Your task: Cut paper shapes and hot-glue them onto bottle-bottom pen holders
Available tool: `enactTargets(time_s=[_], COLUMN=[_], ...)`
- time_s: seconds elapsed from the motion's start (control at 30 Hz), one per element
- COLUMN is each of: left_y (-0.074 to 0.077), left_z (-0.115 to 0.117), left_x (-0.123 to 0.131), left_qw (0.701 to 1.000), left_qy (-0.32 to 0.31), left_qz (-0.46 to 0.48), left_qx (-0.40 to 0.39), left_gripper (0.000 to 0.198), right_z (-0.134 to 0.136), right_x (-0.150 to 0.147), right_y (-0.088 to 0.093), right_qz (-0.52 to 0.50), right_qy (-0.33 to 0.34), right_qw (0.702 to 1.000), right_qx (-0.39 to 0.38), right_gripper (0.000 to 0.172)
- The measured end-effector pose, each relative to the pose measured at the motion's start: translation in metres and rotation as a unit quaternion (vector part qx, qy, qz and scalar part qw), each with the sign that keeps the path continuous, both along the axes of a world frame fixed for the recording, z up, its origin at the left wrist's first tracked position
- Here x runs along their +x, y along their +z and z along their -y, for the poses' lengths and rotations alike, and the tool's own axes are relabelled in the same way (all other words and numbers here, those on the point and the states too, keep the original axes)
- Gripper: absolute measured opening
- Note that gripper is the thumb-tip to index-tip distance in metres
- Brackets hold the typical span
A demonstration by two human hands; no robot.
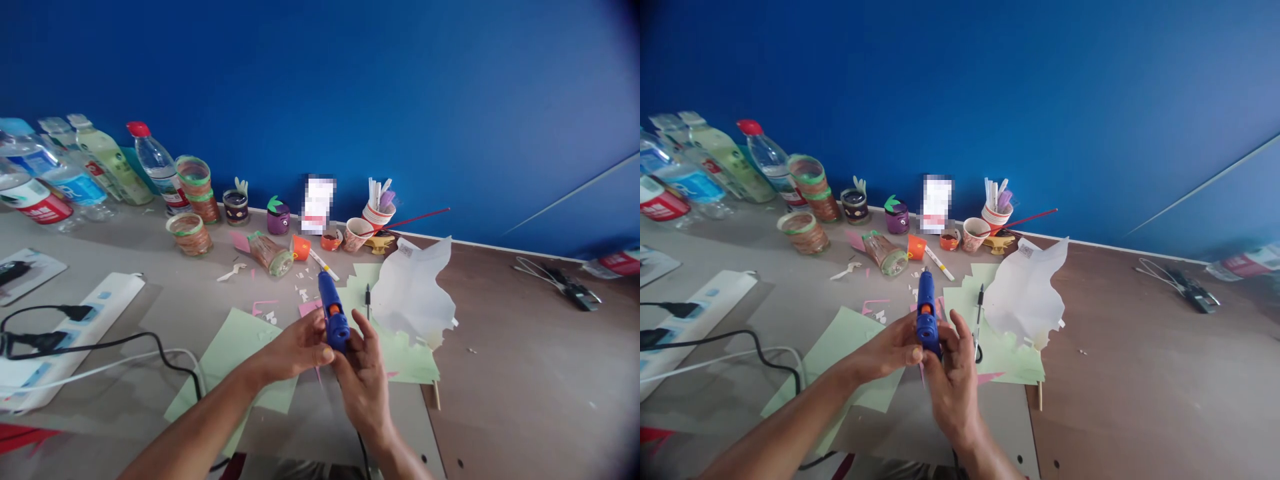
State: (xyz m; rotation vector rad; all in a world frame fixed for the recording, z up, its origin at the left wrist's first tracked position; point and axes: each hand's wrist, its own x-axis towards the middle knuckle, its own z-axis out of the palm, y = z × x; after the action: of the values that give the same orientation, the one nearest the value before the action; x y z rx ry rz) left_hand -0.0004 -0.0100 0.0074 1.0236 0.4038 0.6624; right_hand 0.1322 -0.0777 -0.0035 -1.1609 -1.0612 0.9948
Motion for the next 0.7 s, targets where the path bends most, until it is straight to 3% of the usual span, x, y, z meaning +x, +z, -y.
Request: enactTargets(time_s=[0.1, 0.17, 0.27, 0.33, 0.4, 0.53, 0.63, 0.7], left_y=[0.000, 0.001, -0.001, -0.004, -0.008, -0.019, -0.027, -0.032], left_z=[0.001, 0.001, -0.001, -0.004, -0.010, -0.032, -0.048, -0.053], left_x=[0.002, 0.002, 0.002, 0.000, -0.005, -0.020, -0.029, -0.031], left_qw=[0.999, 0.998, 0.992, 0.971, 0.916, 0.720, 0.620, 0.586], left_qy=[-0.033, -0.022, 0.047, 0.133, 0.249, 0.439, 0.474, 0.455], left_qz=[-0.012, -0.031, -0.091, -0.169, -0.258, -0.391, -0.451, -0.494], left_qx=[0.023, 0.041, 0.069, 0.106, 0.182, 0.368, 0.434, 0.453], left_gripper=[0.051, 0.048, 0.040, 0.034, 0.026, 0.031, 0.047, 0.055], right_z=[-0.001, -0.002, -0.003, -0.004, -0.004, -0.005, -0.006, -0.007], right_x=[0.004, 0.009, 0.021, 0.031, 0.040, 0.051, 0.054, 0.055], right_y=[0.002, 0.003, 0.007, 0.011, 0.017, 0.024, 0.024, 0.022], right_qz=[-0.010, -0.029, -0.072, -0.099, -0.123, -0.159, -0.157, -0.150], right_qy=[-0.008, -0.011, 0.004, 0.023, 0.049, 0.115, 0.145, 0.157], right_qw=[1.000, 0.999, 0.997, 0.994, 0.991, 0.980, 0.976, 0.975], right_qx=[0.001, -0.011, -0.030, -0.031, -0.027, -0.026, -0.032, -0.038], right_gripper=[0.046, 0.044, 0.038, 0.031, 0.024, 0.022, 0.023, 0.023])
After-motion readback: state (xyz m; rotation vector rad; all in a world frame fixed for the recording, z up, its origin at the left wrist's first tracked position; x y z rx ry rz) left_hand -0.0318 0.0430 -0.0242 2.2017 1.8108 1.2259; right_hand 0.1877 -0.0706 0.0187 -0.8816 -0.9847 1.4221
